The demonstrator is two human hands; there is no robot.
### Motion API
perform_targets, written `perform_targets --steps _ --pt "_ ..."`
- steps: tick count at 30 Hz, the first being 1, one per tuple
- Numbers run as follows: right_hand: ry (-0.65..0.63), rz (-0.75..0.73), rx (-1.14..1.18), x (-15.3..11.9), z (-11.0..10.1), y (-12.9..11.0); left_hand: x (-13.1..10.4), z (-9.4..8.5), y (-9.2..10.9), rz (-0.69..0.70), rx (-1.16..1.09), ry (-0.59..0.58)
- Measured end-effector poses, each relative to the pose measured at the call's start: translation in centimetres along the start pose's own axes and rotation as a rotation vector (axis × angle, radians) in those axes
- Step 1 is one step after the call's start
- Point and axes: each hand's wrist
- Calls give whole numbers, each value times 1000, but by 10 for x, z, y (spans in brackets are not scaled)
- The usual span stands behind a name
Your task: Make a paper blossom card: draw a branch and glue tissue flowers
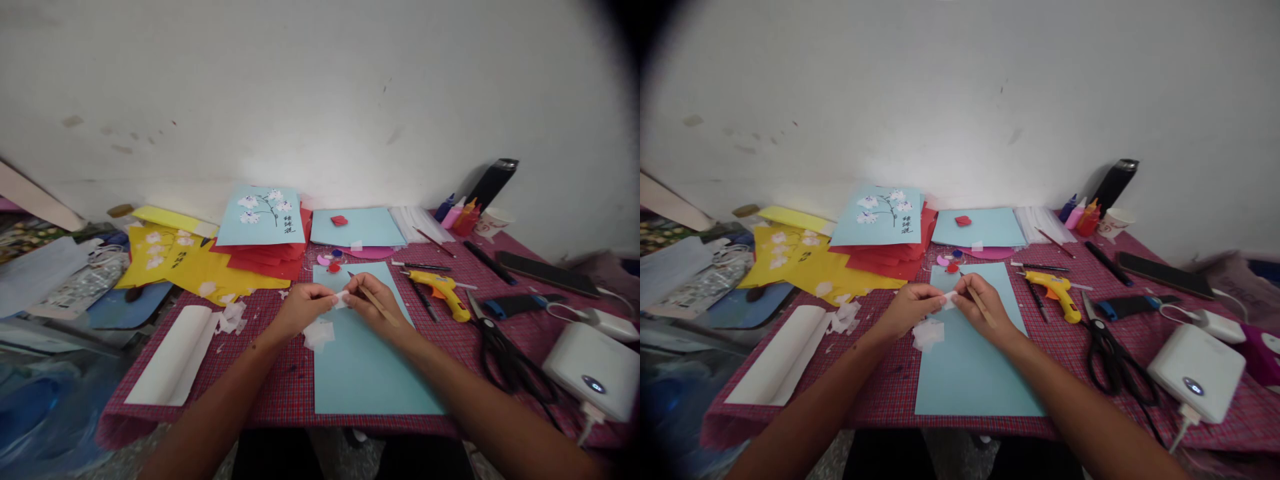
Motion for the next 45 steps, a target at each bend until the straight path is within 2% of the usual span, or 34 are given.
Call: perform_targets --steps 7,16,20,23,29,34,45 --pt "-36 40 36 -1 2 -5 -1 0 2 -4 7 21" --pt "-6 -8 -47 -1 1 -2 -1 1 3 -9 0 19" --pt "-17 -36 -36 -1 1 -3 -2 0 5 10 -33 -43" --pt "-16 -62 -42 -2 1 -2 -4 0 6 49 26 -84" --pt "-41 -59 -61 -3 1 -1 -4 1 5 52 96 4" --pt "-21 -58 -150 -3 0 -1 -4 0 6 39 91 15" --pt "-56 -73 -124 -3 2 -3 -2 2 3 -3 50 28"
Point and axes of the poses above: each hand's wrist, its own x-axis towards the middle knuckle, its own z-axis out of the palm, y = z × x, and after that the axes turned 15 degrees about x, right-handed
